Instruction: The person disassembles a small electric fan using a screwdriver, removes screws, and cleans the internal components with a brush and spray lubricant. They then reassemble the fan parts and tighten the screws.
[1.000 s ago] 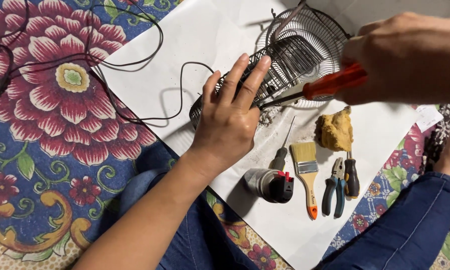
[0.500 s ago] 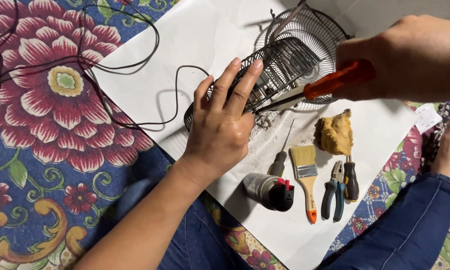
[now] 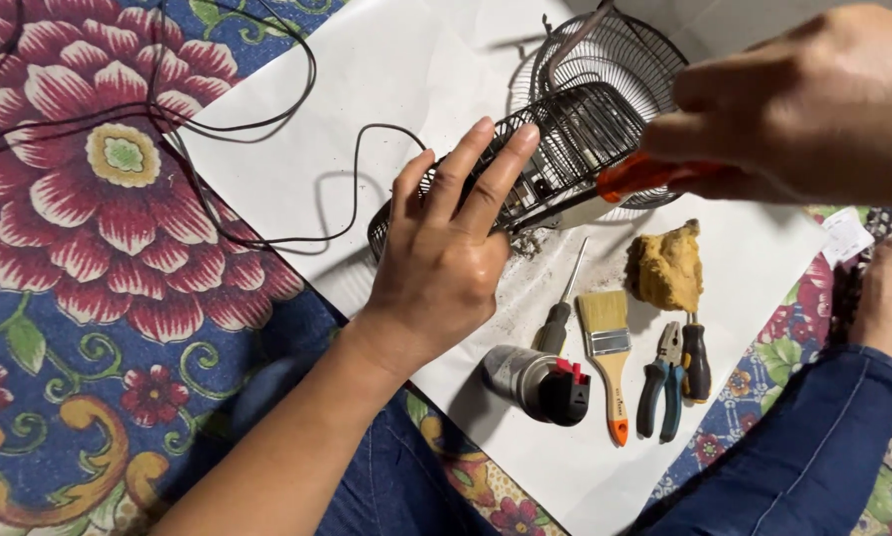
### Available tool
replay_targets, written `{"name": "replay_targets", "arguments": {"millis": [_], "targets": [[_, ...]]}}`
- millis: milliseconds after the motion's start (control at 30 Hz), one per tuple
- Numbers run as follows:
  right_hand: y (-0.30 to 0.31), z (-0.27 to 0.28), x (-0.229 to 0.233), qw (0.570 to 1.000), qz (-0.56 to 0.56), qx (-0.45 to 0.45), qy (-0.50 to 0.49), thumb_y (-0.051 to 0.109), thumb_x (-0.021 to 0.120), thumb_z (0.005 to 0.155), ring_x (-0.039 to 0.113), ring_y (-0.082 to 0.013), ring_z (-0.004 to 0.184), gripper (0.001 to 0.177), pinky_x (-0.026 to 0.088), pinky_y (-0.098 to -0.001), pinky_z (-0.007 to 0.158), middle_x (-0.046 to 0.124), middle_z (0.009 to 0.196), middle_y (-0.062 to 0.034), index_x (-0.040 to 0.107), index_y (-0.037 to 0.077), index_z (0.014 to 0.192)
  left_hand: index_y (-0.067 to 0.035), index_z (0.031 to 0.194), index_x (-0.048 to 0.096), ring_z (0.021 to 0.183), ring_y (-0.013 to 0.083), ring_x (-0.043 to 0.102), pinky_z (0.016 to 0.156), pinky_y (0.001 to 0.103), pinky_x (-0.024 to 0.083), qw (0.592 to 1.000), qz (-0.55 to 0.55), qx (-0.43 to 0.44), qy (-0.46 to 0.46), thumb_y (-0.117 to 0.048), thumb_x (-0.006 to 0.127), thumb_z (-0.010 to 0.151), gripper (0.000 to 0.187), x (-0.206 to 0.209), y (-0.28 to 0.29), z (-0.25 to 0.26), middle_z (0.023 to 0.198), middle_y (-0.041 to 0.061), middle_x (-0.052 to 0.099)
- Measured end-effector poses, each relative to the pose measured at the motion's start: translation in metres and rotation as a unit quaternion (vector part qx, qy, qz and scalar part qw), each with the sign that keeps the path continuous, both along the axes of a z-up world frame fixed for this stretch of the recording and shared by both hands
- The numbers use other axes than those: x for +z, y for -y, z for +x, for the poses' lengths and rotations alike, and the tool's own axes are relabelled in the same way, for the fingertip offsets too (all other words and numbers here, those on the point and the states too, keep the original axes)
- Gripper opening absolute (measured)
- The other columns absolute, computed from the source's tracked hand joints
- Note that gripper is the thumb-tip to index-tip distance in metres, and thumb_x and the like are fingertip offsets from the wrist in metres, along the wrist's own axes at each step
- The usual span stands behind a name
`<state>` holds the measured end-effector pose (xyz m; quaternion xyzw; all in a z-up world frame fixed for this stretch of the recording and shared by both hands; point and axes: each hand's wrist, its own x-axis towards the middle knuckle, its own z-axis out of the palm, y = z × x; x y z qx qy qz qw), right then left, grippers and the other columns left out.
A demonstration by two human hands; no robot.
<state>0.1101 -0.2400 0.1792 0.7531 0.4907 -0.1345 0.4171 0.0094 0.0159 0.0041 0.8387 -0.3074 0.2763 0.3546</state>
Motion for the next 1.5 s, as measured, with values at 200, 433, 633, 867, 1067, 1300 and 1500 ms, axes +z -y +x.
{"name": "replay_targets", "arguments": {"millis": [200,433,633,867,1067,1300,1500], "targets": [[0.002,-0.006,0.003,0.994,0.065,-0.083,0.032,0.058,0.073,0.072,0.075,-0.0116,0.074,0.057,0.062,-0.0264,0.063,0.074,0.092,0.0014,0.072,0.026,0.12,-0.004,0.063,0.062,0.156,0.0358,0.033,0.126,0.058,0.03,1.0,-0.015,0.008,-0.008,0.002,0.066,0.09,0.028,0.002,-0.004,0.004,0.166,0.013,0.04],[-0.02,0.013,0.002,0.899,-0.067,-0.432,-0.014,0.056,0.073,0.084,0.075,-0.0059,0.072,0.038,0.064,-0.023,0.069,0.078,0.082,0.007,0.084,0.026,0.105,-0.005,0.061,0.062,0.154,0.0358,0.035,0.125,0.058,0.03,1.0,-0.018,0.004,-0.003,-0.002,0.068,0.09,0.03,0.0,-0.004,0.005,0.164,0.013,0.042],[-0.016,0.001,-0.003,0.928,-0.08,-0.361,0.031,0.054,0.076,0.084,0.076,-0.0011,0.073,0.037,0.063,-0.0172,0.072,0.079,0.084,0.0121,0.076,0.038,0.116,-0.004,0.062,0.063,0.154,0.0349,0.036,0.125,0.056,0.031,1.0,-0.012,0.001,-0.005,-0.001,0.069,0.091,0.03,-0.002,-0.007,0.008,0.164,0.013,0.042],[0.032,0.005,-0.02,0.978,0.13,-0.157,-0.039,0.045,0.083,0.073,0.077,-0.0105,0.075,0.043,0.063,-0.0304,0.073,0.08,0.084,0.0087,0.08,0.03,0.113,-0.007,0.061,0.065,0.154,0.0337,0.036,0.125,0.056,0.03,1.0,-0.01,-0.021,-0.013,0.0,0.068,0.093,0.033,-0.001,-0.006,0.006,0.165,0.011,0.042],[0.048,-0.004,-0.022,0.977,0.205,-0.011,-0.051,0.046,0.079,0.072,0.074,-0.0198,0.068,0.052,0.061,-0.0371,0.064,0.075,0.083,-0.004,0.079,0.015,0.114,-0.008,0.064,0.067,0.155,0.0335,0.035,0.126,0.054,0.028,1.0,-0.009,-0.012,-0.017,-0.003,0.07,0.096,0.032,-0.005,-0.007,0.008,0.165,0.012,0.042],[0.023,-0.012,-0.021,0.98,0.149,-0.131,0.019,0.041,0.07,0.085,0.072,-0.0135,0.067,0.027,0.064,-0.0319,0.066,0.072,0.074,-0.0036,0.077,0.018,0.097,-0.006,0.075,0.072,0.156,0.0328,0.034,0.123,0.044,0.03,0.999,-0.041,0.016,-0.015,-0.015,0.082,0.095,0.025,-0.012,-0.021,0.021,0.166,0.013,0.042],[-0.002,-0.001,-0.013,0.946,0.17,-0.276,0.008,0.04,0.082,0.074,0.078,-0.015,0.073,0.042,0.065,-0.0329,0.075,0.077,0.081,-0.0016,0.076,0.018,0.109,-0.006,0.071,0.071,0.154,0.0346,0.035,0.125,0.046,0.031,0.999,-0.037,0.008,-0.023,-0.012,0.082,0.093,0.026,-0.01,-0.023,0.021,0.164,0.015,0.044]]}}
